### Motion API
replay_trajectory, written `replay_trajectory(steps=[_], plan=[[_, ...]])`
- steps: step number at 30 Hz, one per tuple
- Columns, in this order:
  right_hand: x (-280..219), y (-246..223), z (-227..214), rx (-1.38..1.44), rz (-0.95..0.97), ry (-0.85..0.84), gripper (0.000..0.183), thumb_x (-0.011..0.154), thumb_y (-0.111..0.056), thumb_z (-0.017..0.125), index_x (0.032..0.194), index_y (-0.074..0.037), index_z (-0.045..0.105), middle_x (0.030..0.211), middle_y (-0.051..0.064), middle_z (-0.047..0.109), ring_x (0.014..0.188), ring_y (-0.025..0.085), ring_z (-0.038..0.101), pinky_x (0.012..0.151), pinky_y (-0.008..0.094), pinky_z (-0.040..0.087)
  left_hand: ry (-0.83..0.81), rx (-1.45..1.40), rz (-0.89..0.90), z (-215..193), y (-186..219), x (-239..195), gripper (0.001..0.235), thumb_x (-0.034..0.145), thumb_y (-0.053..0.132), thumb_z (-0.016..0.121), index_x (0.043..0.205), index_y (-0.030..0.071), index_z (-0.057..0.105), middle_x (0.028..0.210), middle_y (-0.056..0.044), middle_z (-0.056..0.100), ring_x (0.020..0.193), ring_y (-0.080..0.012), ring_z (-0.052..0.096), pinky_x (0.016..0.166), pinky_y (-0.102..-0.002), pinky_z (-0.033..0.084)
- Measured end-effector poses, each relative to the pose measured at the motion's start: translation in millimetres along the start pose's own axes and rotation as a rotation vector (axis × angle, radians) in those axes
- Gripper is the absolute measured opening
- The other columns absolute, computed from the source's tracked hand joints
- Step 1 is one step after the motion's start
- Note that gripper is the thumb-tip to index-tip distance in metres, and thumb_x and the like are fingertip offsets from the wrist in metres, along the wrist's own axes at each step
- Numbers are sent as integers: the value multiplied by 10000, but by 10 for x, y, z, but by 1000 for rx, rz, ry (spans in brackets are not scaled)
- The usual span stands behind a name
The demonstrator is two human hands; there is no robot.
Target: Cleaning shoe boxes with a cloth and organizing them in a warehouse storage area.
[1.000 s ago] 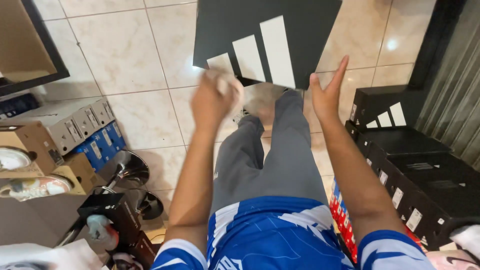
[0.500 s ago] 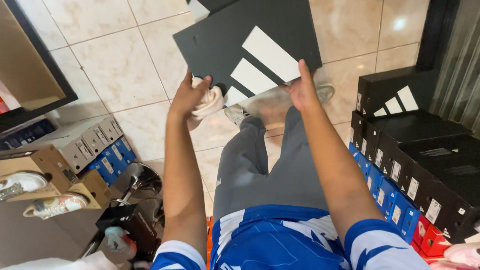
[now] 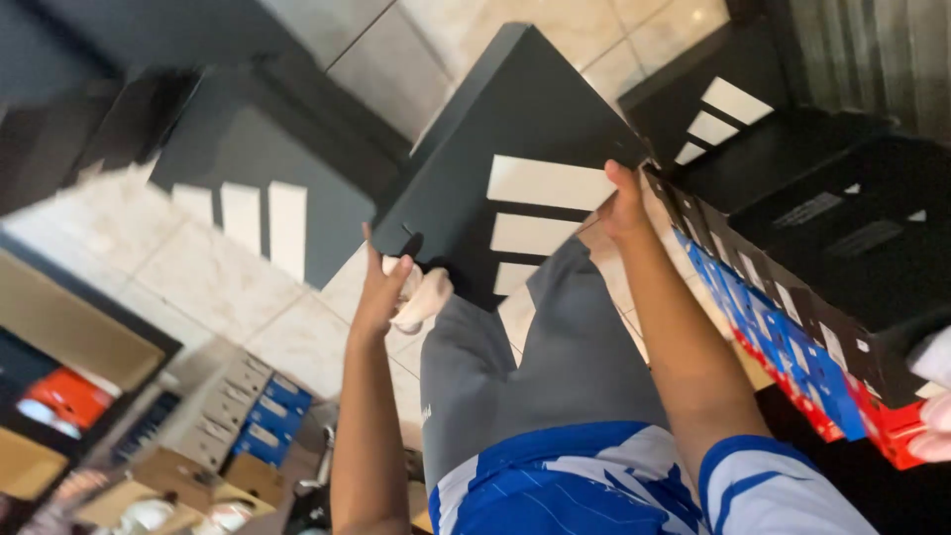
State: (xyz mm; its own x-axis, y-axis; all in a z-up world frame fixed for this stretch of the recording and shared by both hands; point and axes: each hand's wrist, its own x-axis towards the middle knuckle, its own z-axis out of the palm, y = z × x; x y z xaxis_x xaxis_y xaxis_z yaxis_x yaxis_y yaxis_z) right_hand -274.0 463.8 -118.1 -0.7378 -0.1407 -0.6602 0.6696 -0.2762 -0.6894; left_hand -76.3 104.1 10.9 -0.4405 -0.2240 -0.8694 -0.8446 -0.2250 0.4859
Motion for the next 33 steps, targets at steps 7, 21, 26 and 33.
replay_trajectory(steps=[7, 21, 26, 33], plan=[[491, -1621, -1069, 79, -72, 215, 495, 870, -179, 769, 1349, -181, 643, 1295, 71, 722, 1181, 228, 728, 1092, 409, 578, -232, -116, 45, 1959, 423, 1512, 1179, 870, 365, 849, 1688, 278, 4, 1683, -287, 194, 1485, -526, 290, 1137, -602, 390], [2155, -556, -3880, 407, -47, 692, 722, 782, -470, 772, 1298, 16, 635, 1384, 241, 630, 1302, 406, 573, 1129, 534, 381, -486, 320, 147, 4690, 127, 3841, 876, 859, 179, 802, 1557, -4, 304, 1535, -264, 467, 1380, -360, 510, 1116, -403, 458], [2305, -186, -4472, 75, -47, 839, 836, 880, -563, 734, 1491, -103, 398, 1503, 241, 535, 1397, 425, 510, 1137, 594, 365, -481, 315, -7, 5173, -146, 3999, 924, 871, 223, 787, 1590, 66, 230, 1591, -282, 372, 1421, -430, 449, 1133, -492, 458], [2425, -75, -4502, -459, -39, 1002, 807, 979, -670, 552, 1501, -98, 324, 1428, 190, 617, 1321, 341, 659, 1112, 460, 510, -490, 283, 32, 5299, -336, 4023, 886, 907, 232, 762, 1579, 14, 228, 1567, -292, 395, 1391, -396, 489, 1118, -422, 458]])
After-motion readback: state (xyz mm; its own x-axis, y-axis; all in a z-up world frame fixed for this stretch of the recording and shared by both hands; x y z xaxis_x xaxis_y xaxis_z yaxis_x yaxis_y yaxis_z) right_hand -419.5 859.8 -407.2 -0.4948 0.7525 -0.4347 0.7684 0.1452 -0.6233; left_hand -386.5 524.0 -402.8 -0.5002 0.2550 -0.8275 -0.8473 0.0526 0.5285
